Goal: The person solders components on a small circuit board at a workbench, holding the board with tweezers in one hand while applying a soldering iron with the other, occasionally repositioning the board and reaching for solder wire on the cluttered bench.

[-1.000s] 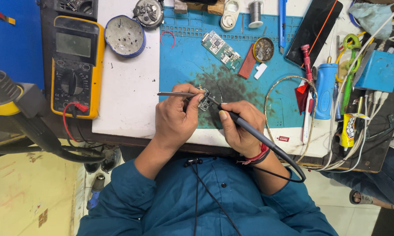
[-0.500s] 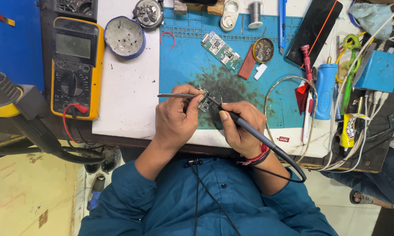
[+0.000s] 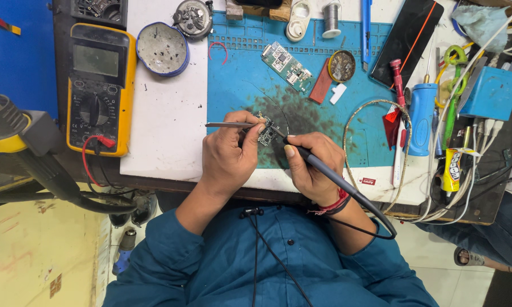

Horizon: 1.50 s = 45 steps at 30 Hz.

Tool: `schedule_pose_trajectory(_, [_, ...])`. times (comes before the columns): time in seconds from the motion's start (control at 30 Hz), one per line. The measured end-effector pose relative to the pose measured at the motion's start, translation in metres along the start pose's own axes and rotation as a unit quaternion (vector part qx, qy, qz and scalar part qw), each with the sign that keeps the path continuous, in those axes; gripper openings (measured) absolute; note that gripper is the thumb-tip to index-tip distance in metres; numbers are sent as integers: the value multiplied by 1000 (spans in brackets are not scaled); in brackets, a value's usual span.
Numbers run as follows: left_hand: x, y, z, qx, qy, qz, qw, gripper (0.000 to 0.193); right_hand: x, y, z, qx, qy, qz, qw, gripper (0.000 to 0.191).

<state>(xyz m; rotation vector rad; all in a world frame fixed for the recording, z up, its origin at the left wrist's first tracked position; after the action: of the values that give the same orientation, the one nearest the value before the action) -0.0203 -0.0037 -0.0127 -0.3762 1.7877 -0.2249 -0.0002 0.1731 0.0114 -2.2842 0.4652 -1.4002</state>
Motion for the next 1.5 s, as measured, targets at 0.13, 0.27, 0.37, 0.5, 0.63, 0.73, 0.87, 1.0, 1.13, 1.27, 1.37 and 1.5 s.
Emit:
schedule_pose_trajectory(0.13, [0, 1, 0, 2, -4, 1, 1000, 13, 1, 0, 0, -1, -3, -1, 1000, 12])
schedule_pose_trajectory(0.27, [0, 0, 0, 1, 2, -1, 1000, 13, 1, 0, 0, 1, -3, -4, 1000, 12])
schedule_pose_trajectory(0.37, [0, 0, 0, 3, -2, 0, 1000, 12, 2, 0, -1, 1, -6, -4, 1000, 12])
schedule_pose_trajectory(0.5, [0, 0, -1, 6, -4, 2, 1000, 12, 2, -1, -1, 2, 0, -2, 1000, 12])
schedule_pose_trajectory(0.63, [-1, -1, -1, 4, -3, 1, 1000, 12, 2, -1, -2, 2, -3, -5, 1000, 11])
schedule_pose_trajectory(0.73, [0, -1, -1, 2, -3, -1, 1000, 12, 2, -1, -2, -2, -6, -8, 1000, 11])
schedule_pose_trajectory(0.87, [0, -1, -1, 4, -7, 1, 1000, 12, 2, 0, -2, 5, 1, -9, 1000, 12])
schedule_pose_trajectory(1.0, [-1, -1, -1, 0, -3, 1, 1000, 12, 2, -1, -3, 0, 1, -9, 1000, 12])
schedule_pose_trajectory(1.13, [-1, -1, -1, 0, -3, 2, 1000, 12, 2, -1, -3, 0, 1, -5, 1000, 11])
schedule_pose_trajectory(1.27, [0, -1, -1, 3, -9, 0, 1000, 12, 2, -1, -3, -1, 3, -6, 1000, 12])
schedule_pose_trajectory(1.37, [0, -1, -1, 4, -8, -1, 1000, 12, 2, -1, -3, -5, 5, -7, 1000, 12])
schedule_pose_trajectory(1.5, [-1, -2, -1, 1, 1, -3, 1000, 12, 1, -1, -3, -4, 4, -11, 1000, 11])
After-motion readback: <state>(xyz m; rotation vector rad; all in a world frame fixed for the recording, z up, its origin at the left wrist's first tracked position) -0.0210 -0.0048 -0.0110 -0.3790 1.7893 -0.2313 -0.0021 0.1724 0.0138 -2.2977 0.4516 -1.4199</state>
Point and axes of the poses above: each hand's wrist, its own z-axis away from the middle knuckle, its own y-axis out of the palm, x = y × z, the point moved 6 cm from there along -z, towards the middle knuckle, and after that the axes turned 4 degrees about -z, right-handed, at the moved point
